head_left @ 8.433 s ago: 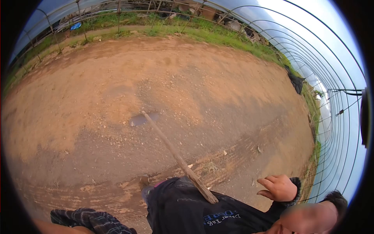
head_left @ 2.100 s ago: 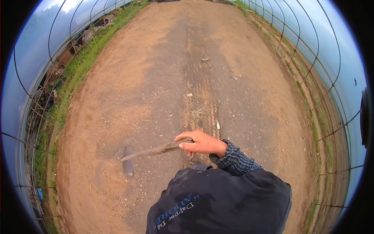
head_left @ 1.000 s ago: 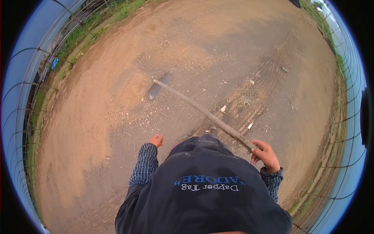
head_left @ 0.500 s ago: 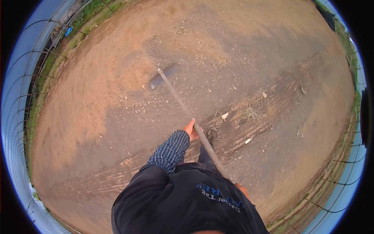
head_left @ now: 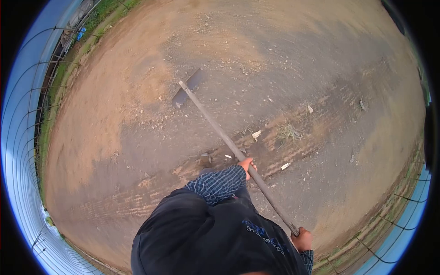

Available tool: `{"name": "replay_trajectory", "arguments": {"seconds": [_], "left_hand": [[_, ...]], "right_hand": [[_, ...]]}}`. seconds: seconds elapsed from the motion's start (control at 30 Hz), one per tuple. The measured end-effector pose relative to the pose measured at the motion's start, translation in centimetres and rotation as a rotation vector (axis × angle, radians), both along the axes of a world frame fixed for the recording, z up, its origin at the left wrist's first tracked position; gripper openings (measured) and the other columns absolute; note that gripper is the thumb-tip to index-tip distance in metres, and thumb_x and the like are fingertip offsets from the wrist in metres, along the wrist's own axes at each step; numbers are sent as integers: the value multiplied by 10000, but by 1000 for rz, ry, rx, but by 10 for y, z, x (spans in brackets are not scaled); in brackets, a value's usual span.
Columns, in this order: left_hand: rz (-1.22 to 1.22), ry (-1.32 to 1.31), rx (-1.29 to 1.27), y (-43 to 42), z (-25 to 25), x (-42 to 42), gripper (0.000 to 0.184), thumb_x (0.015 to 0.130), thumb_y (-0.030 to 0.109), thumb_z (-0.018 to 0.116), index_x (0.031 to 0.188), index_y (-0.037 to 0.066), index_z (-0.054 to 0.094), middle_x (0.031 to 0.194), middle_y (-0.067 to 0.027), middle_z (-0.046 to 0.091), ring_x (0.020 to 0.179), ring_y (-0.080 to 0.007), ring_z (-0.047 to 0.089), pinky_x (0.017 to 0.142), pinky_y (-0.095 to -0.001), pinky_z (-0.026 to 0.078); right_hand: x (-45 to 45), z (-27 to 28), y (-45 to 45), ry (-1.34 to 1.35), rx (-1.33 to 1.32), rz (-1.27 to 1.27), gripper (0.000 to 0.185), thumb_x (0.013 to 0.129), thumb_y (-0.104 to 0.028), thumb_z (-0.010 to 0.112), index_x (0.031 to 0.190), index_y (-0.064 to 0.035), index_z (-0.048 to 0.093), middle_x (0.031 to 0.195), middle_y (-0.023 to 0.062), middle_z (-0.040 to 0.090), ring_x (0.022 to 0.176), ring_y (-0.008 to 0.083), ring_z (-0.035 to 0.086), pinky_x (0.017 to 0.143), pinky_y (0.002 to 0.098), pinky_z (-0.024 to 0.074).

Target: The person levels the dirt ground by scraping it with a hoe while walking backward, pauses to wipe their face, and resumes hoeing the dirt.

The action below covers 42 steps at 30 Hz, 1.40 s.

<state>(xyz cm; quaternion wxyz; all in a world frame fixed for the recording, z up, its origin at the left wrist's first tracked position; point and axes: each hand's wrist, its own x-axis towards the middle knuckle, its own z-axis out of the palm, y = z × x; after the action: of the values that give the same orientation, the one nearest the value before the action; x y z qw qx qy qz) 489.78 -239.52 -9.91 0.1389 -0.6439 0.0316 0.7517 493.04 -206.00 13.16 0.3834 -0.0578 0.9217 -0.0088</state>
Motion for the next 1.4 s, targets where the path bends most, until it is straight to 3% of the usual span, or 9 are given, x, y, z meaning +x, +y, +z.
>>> {"name": "replay_trajectory", "arguments": {"seconds": [0.23, 0.43, 0.6, 0.83, 1.0, 1.13, 1.17, 1.27, 1.4], "left_hand": [[4, -32, 197, 75, 4, -19, 181, 803, 188, 547, 727, 76, 428, 668, -62, 435, 607, -200, 459, 610, -377, 446], [15, -78, 73, 27, -38, -11, 148, 800, 162, 541, 785, 60, 435, 665, -57, 436, 571, -191, 448, 579, -379, 446], [23, -13, -277, -141, -110, 1, 177, 751, 129, 553, 642, 38, 447, 574, -76, 443, 482, -211, 470, 449, -359, 438], [-88, -35, -581, -350, -82, -43, 212, 791, 201, 510, 649, 68, 425, 550, -65, 428, 481, -180, 427, 480, -326, 406], [-72, -73, -581, -262, -85, -36, 189, 777, 169, 506, 647, 58, 427, 549, -71, 422, 486, -189, 429, 483, -343, 401], [-9, -37, -130, -128, -108, -11, 144, 739, 102, 569, 682, 49, 447, 588, -69, 452, 492, -190, 457, 476, -341, 429], [-39, -11, -176, -91, -106, -10, 122, 735, 97, 573, 697, 45, 470, 595, -71, 464, 503, -196, 474, 470, -341, 432], [-102, 11, 10, -26, -52, -26, 129, 746, 92, 577, 784, 48, 462, 641, -74, 450, 575, -213, 468, 550, -374, 430], [-118, 3, 135, -12, -43, -47, 135, 760, 94, 582, 806, 44, 464, 659, -77, 456, 590, -213, 478, 566, -379, 436]], "right_hand": [[-41, 37, 50, 15, 222, 92, 219, 572, -224, 639, 640, -48, 529, 604, 175, 558, 598, 353, 563, 537, 421, 452], [-38, -25, 14, -111, 206, 98, 224, 598, -248, 632, 654, -53, 538, 613, 171, 566, 624, 349, 569, 561, 423, 457], [-20, -118, -129, -191, -18, 106, 251, 635, -270, 630, 700, -43, 544, 640, 182, 572, 642, 352, 573, 581, 423, 460], [-34, -142, -312, 0, -389, 44, 257, 663, -279, 609, 733, -43, 536, 643, 188, 573, 617, 354, 572, 566, 434, 455], [-12, -153, -234, -35, -257, -72, 234, 644, -266, 621, 722, -59, 546, 684, 176, 578, 653, 359, 564, 580, 431, 450], [17, -117, -129, -90, 104, -127, 263, 617, -271, 620, 743, -48, 560, 719, 183, 585, 700, 356, 570, 625, 429, 458], [16, -96, -109, -139, 143, -169, 268, 610, -270, 627, 747, -48, 567, 724, 182, 588, 705, 351, 575, 636, 426, 460], [34, -68, -38, -90, 260, -202, 245, 571, -249, 643, 698, -53, 570, 681, 182, 584, 668, 349, 574, 616, 417, 464], [17, -53, -30, -66, 331, -216, 241, 586, -264, 649, 685, -58, 571, 672, 169, 587, 676, 334, 582, 604, 406, 468]]}}
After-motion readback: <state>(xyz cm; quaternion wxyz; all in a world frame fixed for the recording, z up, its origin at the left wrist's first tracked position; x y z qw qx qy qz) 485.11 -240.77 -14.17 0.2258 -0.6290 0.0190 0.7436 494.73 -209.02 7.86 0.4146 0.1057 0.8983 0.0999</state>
